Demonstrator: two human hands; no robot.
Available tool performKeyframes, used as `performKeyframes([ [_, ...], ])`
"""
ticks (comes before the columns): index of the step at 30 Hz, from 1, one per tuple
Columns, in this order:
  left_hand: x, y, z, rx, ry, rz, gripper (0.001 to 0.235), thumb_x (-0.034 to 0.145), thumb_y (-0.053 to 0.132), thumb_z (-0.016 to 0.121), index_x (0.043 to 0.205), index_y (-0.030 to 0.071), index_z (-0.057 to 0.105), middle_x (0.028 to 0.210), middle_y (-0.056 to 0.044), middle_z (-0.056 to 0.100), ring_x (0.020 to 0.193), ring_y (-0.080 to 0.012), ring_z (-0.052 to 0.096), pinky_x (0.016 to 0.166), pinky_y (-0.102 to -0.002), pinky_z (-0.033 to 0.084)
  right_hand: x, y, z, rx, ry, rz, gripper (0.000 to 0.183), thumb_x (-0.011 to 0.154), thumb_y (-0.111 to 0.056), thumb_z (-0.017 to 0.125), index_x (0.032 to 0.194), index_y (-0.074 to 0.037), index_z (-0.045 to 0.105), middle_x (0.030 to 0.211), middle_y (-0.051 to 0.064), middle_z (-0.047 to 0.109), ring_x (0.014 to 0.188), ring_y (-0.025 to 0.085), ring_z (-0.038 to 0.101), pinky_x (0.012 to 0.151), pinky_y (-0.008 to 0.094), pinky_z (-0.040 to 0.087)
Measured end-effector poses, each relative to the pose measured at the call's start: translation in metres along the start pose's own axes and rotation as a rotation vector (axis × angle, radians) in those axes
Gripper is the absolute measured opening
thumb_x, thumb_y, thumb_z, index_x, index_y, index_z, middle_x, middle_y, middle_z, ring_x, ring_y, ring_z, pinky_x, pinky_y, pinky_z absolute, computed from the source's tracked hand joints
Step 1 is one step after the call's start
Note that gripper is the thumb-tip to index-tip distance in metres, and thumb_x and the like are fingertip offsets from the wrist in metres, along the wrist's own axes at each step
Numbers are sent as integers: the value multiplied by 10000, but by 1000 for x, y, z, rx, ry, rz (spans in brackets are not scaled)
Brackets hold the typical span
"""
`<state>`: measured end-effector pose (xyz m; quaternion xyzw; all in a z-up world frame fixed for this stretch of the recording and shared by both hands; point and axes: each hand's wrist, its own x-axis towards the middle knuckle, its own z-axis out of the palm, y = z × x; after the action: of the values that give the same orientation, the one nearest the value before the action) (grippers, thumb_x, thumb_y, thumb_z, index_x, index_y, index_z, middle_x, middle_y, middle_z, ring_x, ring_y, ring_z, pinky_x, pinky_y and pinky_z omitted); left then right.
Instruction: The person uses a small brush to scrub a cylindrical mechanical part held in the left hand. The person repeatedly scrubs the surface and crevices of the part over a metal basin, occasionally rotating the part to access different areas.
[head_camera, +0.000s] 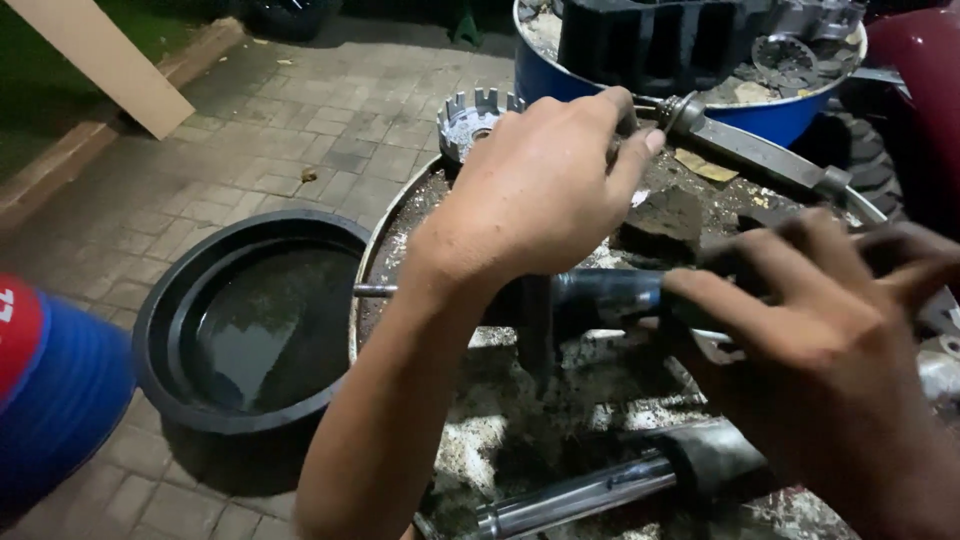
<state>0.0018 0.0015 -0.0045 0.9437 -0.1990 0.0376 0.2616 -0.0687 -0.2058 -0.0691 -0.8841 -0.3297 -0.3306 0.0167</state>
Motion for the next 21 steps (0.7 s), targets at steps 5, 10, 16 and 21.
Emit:
performKeyframes([
  [5,4,-3,3,8,35,29,592,1005,451,351,1421,77,547,1258,-185,713,1099,-429,656,848,-575,497,-13,16,22,60,-321,54,418,684,-368,816,1084,-290,724,949,30,706,910,282,607,773,470,427],
  [10,3,-3,3,2,25,16,429,1008,444,361,1099,114,621,999,-148,771,894,-437,685,722,-574,486,-15,31,22,-59,-298,154,336,749,-592,677,1031,-409,691,879,-128,686,987,210,625,918,494,251],
  [16,2,0,0,-8,7,21,533,1000,449,356,1293,87,615,1175,-153,756,1034,-405,696,800,-565,523,-18,41,36,-81,-616,355,543,565,-681,839,1069,-530,706,1047,-206,756,1202,163,627,981,481,303],
  [21,3,-3,2,-29,16,44,470,995,440,353,1156,99,635,1054,-146,780,942,-388,713,760,-537,512,-10,40,40,-137,-813,408,539,640,-701,818,1142,-626,636,1081,-291,719,1158,50,630,1066,438,316],
])
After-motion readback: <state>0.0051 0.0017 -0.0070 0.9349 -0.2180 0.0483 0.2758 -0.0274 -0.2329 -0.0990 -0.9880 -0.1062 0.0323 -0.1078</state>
